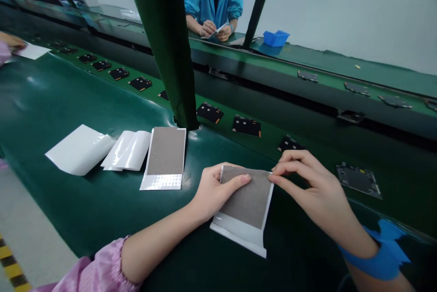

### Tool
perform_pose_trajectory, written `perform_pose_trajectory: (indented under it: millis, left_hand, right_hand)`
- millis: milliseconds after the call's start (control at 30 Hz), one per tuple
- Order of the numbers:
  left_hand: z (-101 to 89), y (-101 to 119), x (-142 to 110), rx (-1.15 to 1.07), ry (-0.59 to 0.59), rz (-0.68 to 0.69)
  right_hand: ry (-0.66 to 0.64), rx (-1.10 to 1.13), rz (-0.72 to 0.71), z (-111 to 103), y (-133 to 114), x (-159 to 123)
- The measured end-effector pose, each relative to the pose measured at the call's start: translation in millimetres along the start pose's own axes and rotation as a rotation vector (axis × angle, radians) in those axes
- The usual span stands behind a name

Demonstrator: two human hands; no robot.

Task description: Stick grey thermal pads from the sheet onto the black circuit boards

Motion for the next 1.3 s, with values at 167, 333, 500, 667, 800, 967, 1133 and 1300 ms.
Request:
perform_pose_trajectory:
  millis: [167, 333, 500, 667, 800, 967, 1133, 1300]
  left_hand:
    - [7.3, -16, 3, -0.155, -0.090, -0.147]
    - [9.5, -20, 4, -0.140, -0.104, -0.194]
    - [11.1, -19, 4, -0.117, -0.107, -0.198]
    - [10.0, -17, 3, -0.095, -0.088, -0.189]
    - [10.1, -16, 3, -0.084, -0.079, -0.182]
    - [10.4, -15, 4, -0.071, -0.071, -0.183]
    - [10.5, -14, 4, -0.039, -0.077, -0.166]
    - [8.7, -13, 4, -0.007, -0.032, -0.151]
  right_hand:
    - [0.065, 0.213, 0.158, -24, 52, 5]
    - [0.211, 0.064, 0.525, -68, 150, -13]
    - [0.178, -0.072, 0.617, -80, 202, -32]
    - [0.163, -0.145, 0.556, -82, 208, -36]
    - [0.153, -0.180, 0.578, -81, 213, -38]
    - [0.379, -0.034, 0.722, -87, 213, -50]
    - [0.175, -0.035, 0.410, -56, 124, -20]
    - [-0.144, 0.053, 0.151, -2, 30, 3]
Point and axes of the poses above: each hand's wrist, its own x-axis towards the middle knuckle, its own z-axis out of the palm, y = z × x, the point moved 6 cm from there along x, towards the middle knuckle, and after that the axes turned 15 degrees about -y, right-handed, at the moved point
